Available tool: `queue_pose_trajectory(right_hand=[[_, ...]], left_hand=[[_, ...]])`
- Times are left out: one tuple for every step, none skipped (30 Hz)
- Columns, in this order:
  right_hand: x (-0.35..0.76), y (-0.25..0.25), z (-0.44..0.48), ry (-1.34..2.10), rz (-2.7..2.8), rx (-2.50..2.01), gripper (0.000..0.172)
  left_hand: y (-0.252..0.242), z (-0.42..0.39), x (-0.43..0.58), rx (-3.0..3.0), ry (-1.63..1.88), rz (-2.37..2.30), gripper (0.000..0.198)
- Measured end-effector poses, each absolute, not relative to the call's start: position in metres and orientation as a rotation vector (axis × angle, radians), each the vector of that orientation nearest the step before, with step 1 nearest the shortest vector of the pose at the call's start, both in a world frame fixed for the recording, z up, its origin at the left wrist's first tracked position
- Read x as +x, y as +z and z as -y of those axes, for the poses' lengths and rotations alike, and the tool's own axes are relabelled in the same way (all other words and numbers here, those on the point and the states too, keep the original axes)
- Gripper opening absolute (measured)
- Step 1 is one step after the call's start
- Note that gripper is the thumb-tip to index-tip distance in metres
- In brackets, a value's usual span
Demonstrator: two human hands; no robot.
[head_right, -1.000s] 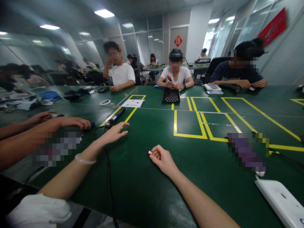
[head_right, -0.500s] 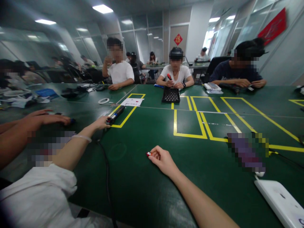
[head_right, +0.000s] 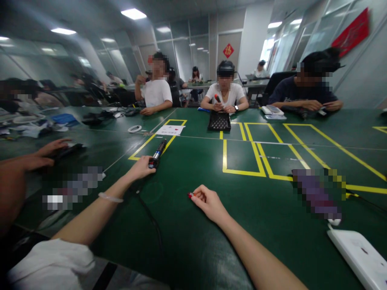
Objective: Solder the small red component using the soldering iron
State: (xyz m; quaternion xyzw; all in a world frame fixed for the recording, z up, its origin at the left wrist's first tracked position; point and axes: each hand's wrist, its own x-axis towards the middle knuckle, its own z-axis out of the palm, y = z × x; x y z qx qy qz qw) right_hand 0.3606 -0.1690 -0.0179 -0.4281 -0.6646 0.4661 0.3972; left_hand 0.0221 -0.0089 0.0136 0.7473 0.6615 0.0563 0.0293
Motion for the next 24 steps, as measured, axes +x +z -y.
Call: queue_pose_trajectory(right_hand=[[0.36, -0.018, 0.169, 1.176, 1.685, -1.083, 0.023], [0.36, -0.018, 0.169, 1.17, 1.688, -1.081, 0.023], [0.36, -0.018, 0.169, 1.161, 1.693, -1.079, 0.023], [0.36, -0.017, 0.169, 1.148, 1.697, -1.078, 0.023], [0.359, -0.017, 0.17, 1.133, 1.703, -1.08, 0.022], [0.359, -0.017, 0.17, 1.114, 1.709, -1.086, 0.021], [0.359, -0.017, 0.17, 1.094, 1.717, -1.094, 0.02], [0.359, -0.017, 0.17, 1.069, 1.726, -1.104, 0.018], [0.359, -0.017, 0.169, 1.041, 1.737, -1.112, 0.017], [0.359, -0.017, 0.169, 1.01, 1.75, -1.12, 0.015], [0.359, -0.017, 0.169, 0.978, 1.764, -1.127, 0.014], [0.359, -0.017, 0.169, 0.946, 1.778, -1.136, 0.012], [0.359, -0.018, 0.168, 0.917, 1.792, -1.147, 0.01], [0.359, -0.018, 0.168, 0.888, 1.803, -1.163, 0.009], [0.36, -0.018, 0.168, 0.86, 1.814, -1.182, 0.008], [0.36, -0.018, 0.168, 0.834, 1.825, -1.204, 0.007], [0.36, -0.018, 0.168, 0.808, 1.84, -1.23, 0.006], [0.36, -0.018, 0.168, 0.781, 1.857, -1.257, 0.005], [0.361, -0.018, 0.168, 0.753, 1.878, -1.284, 0.005], [0.361, -0.018, 0.168, 0.722, 1.904, -1.307, 0.004], [0.361, -0.019, 0.168, 0.689, 1.934, -1.322, 0.004], [0.361, -0.019, 0.168, 0.657, 1.964, -1.329, 0.005], [0.361, -0.02, 0.168, 0.63, 1.99, -1.329, 0.006], [0.361, -0.021, 0.168, 0.611, 2.013, -1.322, 0.007]], left_hand=[[0.014, 0.019, 0.031, 2.311, 0.188, -2.023, 0.064], [0.015, 0.029, 0.041, 2.318, 0.205, -2.0, 0.064], [0.017, 0.039, 0.052, 2.328, 0.222, -1.972, 0.063], [0.018, 0.05, 0.063, 2.343, 0.238, -1.942, 0.062], [0.019, 0.06, 0.074, 2.362, 0.252, -1.91, 0.061], [0.021, 0.071, 0.085, 2.388, 0.265, -1.878, 0.059], [0.022, 0.08, 0.096, 2.416, 0.279, -1.846, 0.058], [0.023, 0.089, 0.107, 2.444, 0.289, -1.811, 0.057], [0.023, 0.098, 0.117, 2.47, 0.299, -1.775, 0.056], [0.023, 0.106, 0.126, 2.492, 0.306, -1.735, 0.055], [0.023, 0.112, 0.134, 2.509, 0.312, -1.695, 0.056], [0.023, 0.118, 0.141, 2.521, 0.317, -1.657, 0.056], [0.022, 0.124, 0.148, 2.53, 0.323, -1.622, 0.057], [0.021, 0.128, 0.153, 2.537, 0.333, -1.588, 0.058], [0.021, 0.133, 0.158, 2.54, 0.345, -1.556, 0.06], [0.02, 0.136, 0.162, 2.541, 0.357, -1.522, 0.061], [0.02, 0.139, 0.165, 2.538, 0.369, -1.488, 0.062], [0.019, 0.141, 0.167, 2.532, 0.376, -1.451, 0.064], [0.019, 0.144, 0.168, 2.525, 0.38, -1.413, 0.066], [0.019, 0.145, 0.169, 2.518, 0.383, -1.379, 0.067], [0.02, 0.147, 0.17, 2.513, 0.386, -1.35, 0.069], [0.02, 0.148, 0.17, 2.511, 0.388, -1.328, 0.07], [0.02, 0.15, 0.17, 2.514, 0.389, -1.313, 0.071], [0.02, 0.151, 0.17, 2.522, 0.389, -1.304, 0.071]])
